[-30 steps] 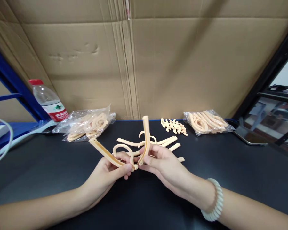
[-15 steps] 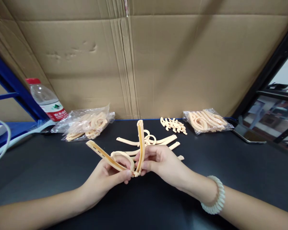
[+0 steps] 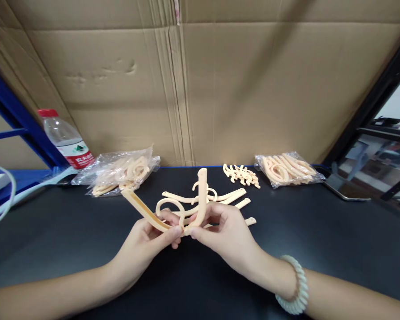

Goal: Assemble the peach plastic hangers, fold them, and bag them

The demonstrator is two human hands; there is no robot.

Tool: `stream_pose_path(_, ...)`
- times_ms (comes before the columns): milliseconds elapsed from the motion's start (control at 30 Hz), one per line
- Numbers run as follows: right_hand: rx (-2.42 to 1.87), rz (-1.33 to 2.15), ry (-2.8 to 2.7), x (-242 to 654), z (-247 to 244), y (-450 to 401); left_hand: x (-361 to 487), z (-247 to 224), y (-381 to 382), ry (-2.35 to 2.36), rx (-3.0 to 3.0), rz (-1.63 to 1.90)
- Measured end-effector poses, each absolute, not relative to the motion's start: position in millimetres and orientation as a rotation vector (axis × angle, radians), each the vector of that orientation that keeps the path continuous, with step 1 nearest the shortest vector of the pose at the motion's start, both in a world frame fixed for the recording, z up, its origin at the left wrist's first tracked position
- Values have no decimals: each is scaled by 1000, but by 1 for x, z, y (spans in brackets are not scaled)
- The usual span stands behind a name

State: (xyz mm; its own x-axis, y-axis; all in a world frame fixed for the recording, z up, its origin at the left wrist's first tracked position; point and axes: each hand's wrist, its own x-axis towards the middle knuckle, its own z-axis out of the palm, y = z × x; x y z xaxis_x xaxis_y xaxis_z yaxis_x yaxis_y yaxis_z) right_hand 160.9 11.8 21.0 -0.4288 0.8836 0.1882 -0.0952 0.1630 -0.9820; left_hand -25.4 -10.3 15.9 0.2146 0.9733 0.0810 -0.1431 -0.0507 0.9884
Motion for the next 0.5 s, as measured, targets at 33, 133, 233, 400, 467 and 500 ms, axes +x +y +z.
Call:
stream_pose_path(33,-763,1438,-1603,165,26,15,-25,17,-11,928,1239,1150)
stream_pose_path(133,-711,1481,-1763,186,48,31,-26,23,-13,977,1216,1149)
stream_pose_path(233,-829,1236,-2092,216,71,47,-32,30,-11,1013,1196,1177)
stream_pose_path(400,-855,1065,-2407,255,80,54,-54,41,12,988,1225,888)
stream_pose_path(467,-880,1071,-2422,262,76,55,-65,45,24,987,1422,789)
stream_pose_path(500,-899,1072,-2422,263,73,55,-70,47,29,978,1587,717)
